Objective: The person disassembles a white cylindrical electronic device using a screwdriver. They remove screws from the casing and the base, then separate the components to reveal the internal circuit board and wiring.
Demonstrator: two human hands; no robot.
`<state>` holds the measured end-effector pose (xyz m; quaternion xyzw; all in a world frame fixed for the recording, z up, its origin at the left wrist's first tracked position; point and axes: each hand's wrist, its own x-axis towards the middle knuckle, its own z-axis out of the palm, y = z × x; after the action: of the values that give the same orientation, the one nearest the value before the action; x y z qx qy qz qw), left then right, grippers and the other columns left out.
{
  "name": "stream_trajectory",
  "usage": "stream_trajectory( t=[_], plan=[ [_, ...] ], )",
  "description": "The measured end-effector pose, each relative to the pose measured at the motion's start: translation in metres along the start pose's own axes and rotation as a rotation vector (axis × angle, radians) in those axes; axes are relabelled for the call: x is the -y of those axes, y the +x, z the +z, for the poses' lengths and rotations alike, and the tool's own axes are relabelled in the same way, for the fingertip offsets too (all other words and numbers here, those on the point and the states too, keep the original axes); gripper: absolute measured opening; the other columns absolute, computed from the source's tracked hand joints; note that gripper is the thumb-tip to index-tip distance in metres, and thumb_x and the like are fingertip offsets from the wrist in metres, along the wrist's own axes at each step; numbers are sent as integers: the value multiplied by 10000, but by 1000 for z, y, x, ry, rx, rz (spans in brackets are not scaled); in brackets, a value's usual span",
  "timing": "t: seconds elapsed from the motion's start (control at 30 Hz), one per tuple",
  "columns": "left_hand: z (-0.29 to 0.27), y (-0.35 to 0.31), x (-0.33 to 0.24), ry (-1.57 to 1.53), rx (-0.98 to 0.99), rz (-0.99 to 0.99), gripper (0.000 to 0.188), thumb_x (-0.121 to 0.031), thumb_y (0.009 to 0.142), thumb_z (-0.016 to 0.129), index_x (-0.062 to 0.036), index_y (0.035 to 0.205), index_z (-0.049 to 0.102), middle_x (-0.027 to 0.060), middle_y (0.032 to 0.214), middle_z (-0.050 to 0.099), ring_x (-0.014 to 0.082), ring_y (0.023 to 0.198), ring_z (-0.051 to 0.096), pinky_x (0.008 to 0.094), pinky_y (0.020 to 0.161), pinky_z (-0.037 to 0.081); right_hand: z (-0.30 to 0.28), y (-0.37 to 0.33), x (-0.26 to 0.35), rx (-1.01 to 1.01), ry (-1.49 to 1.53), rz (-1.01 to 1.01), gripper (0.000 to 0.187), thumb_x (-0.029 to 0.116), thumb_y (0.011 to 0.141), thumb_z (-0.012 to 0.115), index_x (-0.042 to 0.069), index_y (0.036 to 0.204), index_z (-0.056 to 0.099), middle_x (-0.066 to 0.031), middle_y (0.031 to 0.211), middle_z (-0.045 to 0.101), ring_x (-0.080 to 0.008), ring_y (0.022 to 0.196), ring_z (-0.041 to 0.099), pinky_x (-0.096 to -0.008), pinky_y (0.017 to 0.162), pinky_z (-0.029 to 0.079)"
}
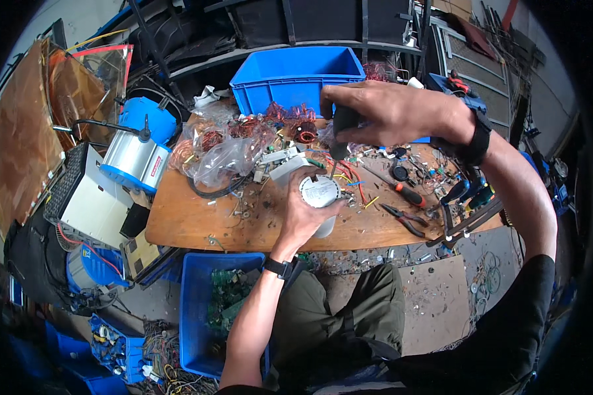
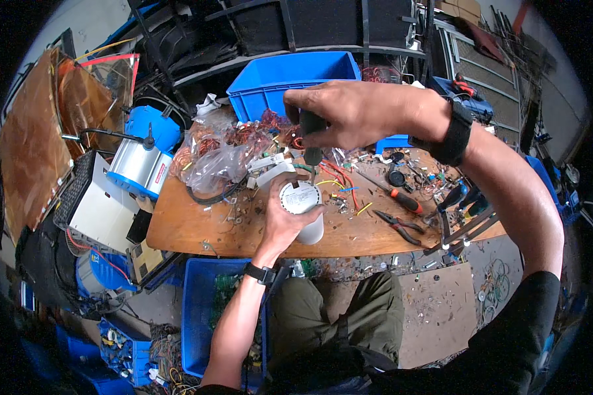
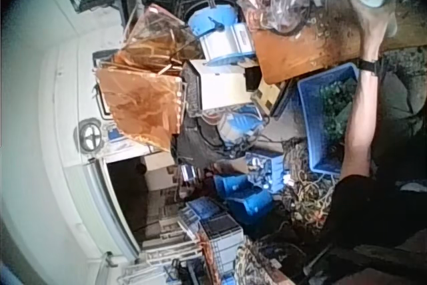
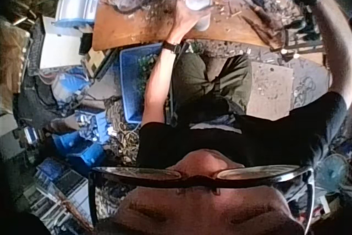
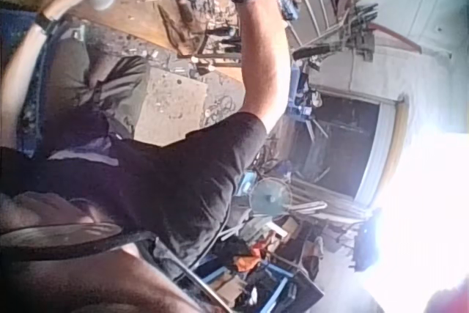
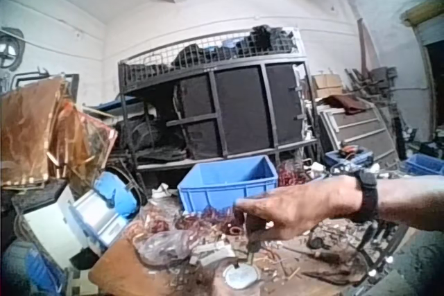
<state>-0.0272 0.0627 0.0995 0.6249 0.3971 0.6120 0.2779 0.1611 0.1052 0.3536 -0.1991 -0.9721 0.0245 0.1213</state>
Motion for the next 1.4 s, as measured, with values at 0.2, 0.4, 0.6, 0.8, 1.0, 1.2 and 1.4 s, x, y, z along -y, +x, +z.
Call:
stream_trajectory(
  t=[0.2, 0.4, 0.6, 0.8, 1.0, 1.2, 1.4],
  plan=[
    [3, 0, -5, 52, -5, 16, 736, -68, 660, 955, -42, 1280, 559, 94, 1257, 599, 214, 1172, 600, 379, 1061, 487, 0, 1, 4, 13, -22, 146, 419, 313, 976, 711, 3, 1221, 568, -265, 920, 699, -476, 924, 680, -523, 796, 542],
    [-2, 1, -5, 96, 14, 5, 714, -64, 660, 948, -40, 1269, 576, 98, 1256, 593, 224, 1179, 598, 380, 1067, 483, 0, 1, 7, -24, -38, 168, 454, 386, 975, 707, -16, 1157, 601, -267, 861, 703, -462, 907, 688, -532, 805, 540],
    [2, -2, -3, -73, 7, -81, 691, -41, 672, 930, -40, 1275, 592, 76, 1231, 642, 198, 1139, 627, 357, 1027, 511, 5, -1, -1, -74, 33, 30, 435, 372, 995, 680, 6, 1223, 625, -267, 840, 693, -460, 901, 686, -522, 836, 542],
    [1, 1, 2, -16, 24, -22, 727, -41, 692, 926, -45, 1330, 579, 75, 1237, 669, 179, 1132, 637, 350, 1013, 528, 9, 7, 1, 20, -49, 233, 490, 378, 974, 712, 15, 1268, 565, -237, 942, 713, -418, 966, 701, -502, 806, 542],
    [-4, -2, 11, -48, 64, -50, 775, -77, 670, 959, -39, 1340, 572, 77, 1248, 665, 190, 1163, 634, 359, 1054, 519, 3, 4, 8, -18, -36, 125, 563, 442, 969, 715, 2, 1274, 541, -257, 901, 706, -436, 937, 698, -515, 796, 547],
    [-5, -2, 3, -142, 111, -126, 798, -163, 644, 996, -19, 1304, 574, 97, 1283, 604, 214, 1163, 623, 369, 1040, 522, 8, 1, 5, -99, -10, 0, 455, 411, 990, 695, 0, 1132, 560, -205, 758, 710, -462, 811, 699, -522, 778, 553],
    [-7, -4, 4, -213, 128, -126, 855, -74, 663, 966, -25, 1387, 514, 93, 1264, 646, 190, 1171, 635, 362, 1048, 526, -2, 5, 19, 35, -157, 206, 394, 353, 985, 702, 3, 1123, 585, -235, 840, 720, -460, 875, 700, -522, 786, 548]
  ],
)
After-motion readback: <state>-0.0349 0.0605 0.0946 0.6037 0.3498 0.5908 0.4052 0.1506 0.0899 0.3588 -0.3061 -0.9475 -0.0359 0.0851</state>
